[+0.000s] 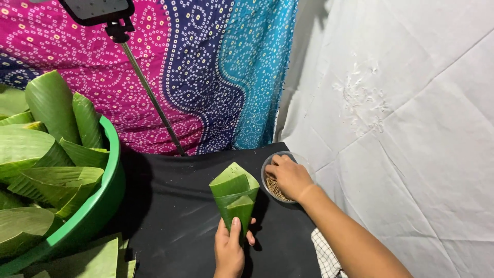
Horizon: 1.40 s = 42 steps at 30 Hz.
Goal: Wiping banana leaves with a cloth and folding them into cone shapes for food packaging.
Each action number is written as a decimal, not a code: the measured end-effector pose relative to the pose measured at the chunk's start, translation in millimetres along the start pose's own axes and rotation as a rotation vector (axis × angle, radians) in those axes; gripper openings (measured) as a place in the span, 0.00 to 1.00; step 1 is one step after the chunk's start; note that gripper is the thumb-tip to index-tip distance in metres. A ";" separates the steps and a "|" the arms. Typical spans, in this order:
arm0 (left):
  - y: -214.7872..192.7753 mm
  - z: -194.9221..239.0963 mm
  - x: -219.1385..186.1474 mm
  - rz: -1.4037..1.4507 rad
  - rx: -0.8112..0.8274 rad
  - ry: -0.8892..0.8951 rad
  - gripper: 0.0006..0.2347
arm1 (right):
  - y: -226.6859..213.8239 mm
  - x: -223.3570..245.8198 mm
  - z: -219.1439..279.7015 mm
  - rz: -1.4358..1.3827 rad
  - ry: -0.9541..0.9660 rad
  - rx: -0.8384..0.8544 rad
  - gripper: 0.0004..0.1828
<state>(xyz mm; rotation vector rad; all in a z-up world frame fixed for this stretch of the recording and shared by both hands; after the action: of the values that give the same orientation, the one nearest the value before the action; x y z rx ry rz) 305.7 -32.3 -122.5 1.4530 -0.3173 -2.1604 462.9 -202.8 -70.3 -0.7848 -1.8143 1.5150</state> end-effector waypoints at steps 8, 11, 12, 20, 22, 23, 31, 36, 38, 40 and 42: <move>4.5 1.8 -3.6 -0.027 0.020 0.009 0.13 | -11.3 -11.4 9.5 -0.245 0.122 -0.049 0.04; 4.6 1.5 -3.5 -0.027 0.018 0.014 0.13 | -19.1 -18.8 9.9 -0.495 0.234 -0.108 0.04; 4.2 1.2 -2.6 -0.024 0.014 0.008 0.13 | -23.7 -20.1 9.2 -0.634 0.249 -0.169 0.05; 2.7 -1.0 0.0 -0.033 0.021 0.011 0.14 | -22.3 -33.1 16.5 -0.958 0.333 -0.168 0.10; 3.6 -1.1 -0.4 -0.022 0.030 0.015 0.14 | -21.1 -34.4 17.9 -1.017 0.320 -0.175 0.05; 4.2 -0.3 -1.2 -0.024 0.025 0.015 0.14 | -22.2 -34.2 19.1 -1.061 0.322 -0.193 0.04; 4.2 0.0 -0.8 -0.004 0.040 0.007 0.14 | -25.4 -39.1 26.3 -0.981 0.283 -0.233 0.03; 6.6 3.0 -5.3 -0.020 0.039 0.014 0.14 | -32.1 -42.5 32.7 -0.915 0.317 -0.312 0.03; 6.6 3.2 -4.8 -0.019 0.029 0.005 0.14 | -27.6 -46.0 33.6 -0.959 0.346 -0.308 0.03; 5.8 3.4 -3.6 -0.019 0.019 -0.004 0.14 | -23.8 -48.4 35.5 -1.005 0.375 -0.303 0.03; 5.5 3.1 -3.3 -0.012 0.024 0.004 0.14 | -23.4 -47.7 35.8 -1.115 0.356 -0.329 0.03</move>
<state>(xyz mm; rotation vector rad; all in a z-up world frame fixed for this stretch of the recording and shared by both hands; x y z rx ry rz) 305.4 -35.5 -116.1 1.4755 -0.3345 -2.1706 463.1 -265.4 -56.5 -0.0670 -1.7345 0.3413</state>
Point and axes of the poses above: each hand's wrist, its own z-axis away from the middle knuckle, its own y-axis out of the palm, x = y × z, the point moved 7 cm from there along -z, towards the middle knuckle, and after that the axes turned 11 degrees about -y, right-handed, at the moved point
